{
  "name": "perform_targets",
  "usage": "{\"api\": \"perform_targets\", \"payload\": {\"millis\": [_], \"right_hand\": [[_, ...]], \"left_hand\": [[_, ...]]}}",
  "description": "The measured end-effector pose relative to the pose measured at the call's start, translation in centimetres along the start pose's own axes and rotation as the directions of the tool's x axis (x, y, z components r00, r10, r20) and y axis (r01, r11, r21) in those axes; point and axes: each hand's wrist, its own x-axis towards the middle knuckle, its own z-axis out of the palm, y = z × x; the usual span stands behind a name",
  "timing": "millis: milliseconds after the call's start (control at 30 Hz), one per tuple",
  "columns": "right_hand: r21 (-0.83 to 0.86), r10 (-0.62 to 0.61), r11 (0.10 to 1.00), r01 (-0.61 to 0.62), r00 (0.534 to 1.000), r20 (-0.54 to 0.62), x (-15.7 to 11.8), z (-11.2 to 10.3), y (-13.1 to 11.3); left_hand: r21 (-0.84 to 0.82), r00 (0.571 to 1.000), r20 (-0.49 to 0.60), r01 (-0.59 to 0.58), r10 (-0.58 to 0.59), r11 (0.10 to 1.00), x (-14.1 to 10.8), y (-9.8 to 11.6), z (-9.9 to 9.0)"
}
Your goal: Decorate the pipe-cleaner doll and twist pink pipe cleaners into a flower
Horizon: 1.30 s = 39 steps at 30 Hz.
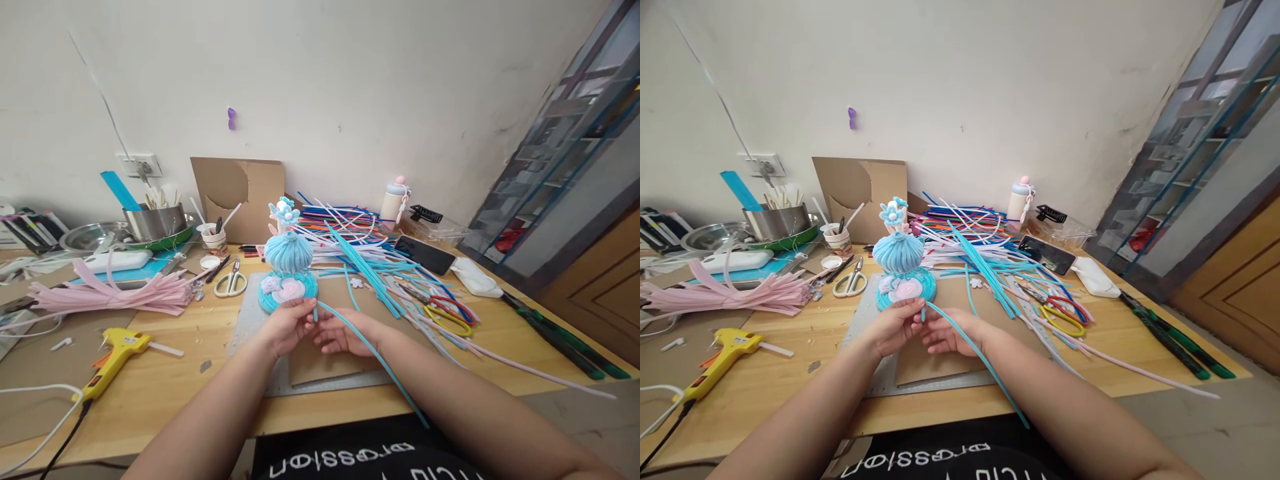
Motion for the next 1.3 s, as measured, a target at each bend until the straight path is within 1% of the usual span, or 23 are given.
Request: {"api": "perform_targets", "payload": {"millis": [100,267,367,433,467,500,567,600,667,700,733,767,800,833,867,900,933,967,1000,1067,1133,1200,1300], "right_hand": [[-0.095,0.061,0.994,-0.049,0.989,0.133,0.0,0.4,0.7],[-0.25,0.076,0.963,-0.098,0.993,-0.093,0.3,0.5,1.6],[-0.296,0.062,0.95,-0.098,0.99,-0.13,-0.1,0.0,1.2],[-0.365,-0.03,0.93,-0.052,0.976,-0.214,-0.5,-0.9,0.5],[-0.411,-0.11,0.912,-0.02,0.951,-0.289,-0.7,-1.6,0.1],[-0.475,-0.241,0.88,0.031,0.89,-0.388,-0.8,-2.5,-0.4],[-0.546,-0.428,0.827,0.132,0.778,-0.46,-1.2,-4.5,-1.5],[-0.647,-0.626,0.726,0.232,0.613,-0.482,-1.4,-5.6,-2.0],[-0.737,-0.816,0.576,0.354,0.197,-0.543,-2.2,-6.9,-2.8],[-0.775,-0.839,0.486,0.403,-0.031,-0.543,-2.7,-7.1,-3.0],[-0.824,-0.833,0.378,0.422,-0.233,-0.502,-3.4,-6.9,-3.1],[-0.891,-0.821,0.226,0.394,-0.415,-0.392,-4.1,-6.3,-3.1],[-0.946,-0.821,0.059,0.318,-0.523,-0.227,-4.7,-5.3,-3.0],[-0.97,-0.828,-0.125,0.208,-0.56,-0.014,-5.3,-4.1,-2.8],[-0.949,-0.858,-0.294,0.118,-0.47,0.207,-5.6,-2.8,-2.5],[-0.906,-0.904,-0.41,0.102,-0.178,0.389,-5.6,-1.5,-2.0],[-0.884,-0.876,-0.454,0.112,0.124,0.466,-5.4,-0.5,-1.6],[-0.897,-0.846,-0.428,0.11,0.3,0.44,-4.9,0.3,-1.0],[-0.915,-0.824,-0.38,0.131,0.401,0.4,-4.3,0.8,-0.5],[-0.964,-0.798,-0.191,0.186,0.542,0.262,-2.9,0.8,0.4],[-0.978,-0.759,-0.029,0.208,0.632,0.157,-1.8,0.3,0.9],[-0.98,-0.737,0.035,0.196,0.668,0.107,-1.4,-0.1,0.8],[-0.994,-0.71,0.039,0.105,0.703,0.047,-1.5,-0.1,-0.1]], "left_hand": [[0.018,1.0,0.023,-0.012,0.012,1.0,0.0,-0.5,0.4],[0.261,0.986,-0.037,-0.149,0.164,0.954,0.4,-1.5,0.5],[0.283,0.971,-0.097,-0.184,0.219,0.941,0.7,-1.5,0.2],[0.281,0.96,-0.142,-0.194,0.24,0.94,0.7,-1.3,0.0],[0.277,0.96,-0.143,-0.193,0.239,0.941,0.7,-1.2,0.0],[0.274,0.964,-0.133,-0.19,0.232,0.943,0.6,-1.1,-0.1],[0.273,0.969,-0.108,-0.187,0.223,0.944,0.6,-0.9,0.0],[0.28,0.968,-0.105,-0.192,0.229,0.941,0.5,-0.9,0.0],[0.287,0.96,-0.126,-0.207,0.251,0.935,0.5,-1.0,0.1],[0.282,0.956,-0.14,-0.212,0.258,0.936,0.5,-1.0,0.2],[0.272,0.953,-0.151,-0.216,0.263,0.938,0.5,-1.1,0.3],[0.259,0.952,-0.155,-0.217,0.263,0.941,0.4,-1.1,0.4],[0.243,0.954,-0.152,-0.216,0.257,0.946,0.3,-1.2,0.6],[0.227,0.959,-0.14,-0.211,0.246,0.951,0.2,-1.3,0.7],[0.213,0.965,-0.121,-0.204,0.233,0.956,0.1,-1.4,0.9],[0.202,0.971,-0.096,-0.197,0.22,0.959,0.0,-1.5,1.0],[0.197,0.975,-0.069,-0.193,0.21,0.961,-0.1,-1.7,1.2],[0.196,0.977,-0.045,-0.193,0.206,0.961,-0.2,-1.8,1.3],[0.201,0.977,-0.031,-0.198,0.209,0.959,-0.3,-2.0,1.3],[0.224,0.974,-0.036,-0.211,0.224,0.951,-0.3,-2.2,1.4],[0.244,0.971,-0.06,-0.211,0.232,0.947,-0.3,-2.4,1.3],[0.243,0.974,-0.064,-0.198,0.219,0.949,-0.2,-2.4,1.3],[0.241,0.982,-0.06,-0.162,0.181,0.957,-0.1,-2.4,1.2]]}}
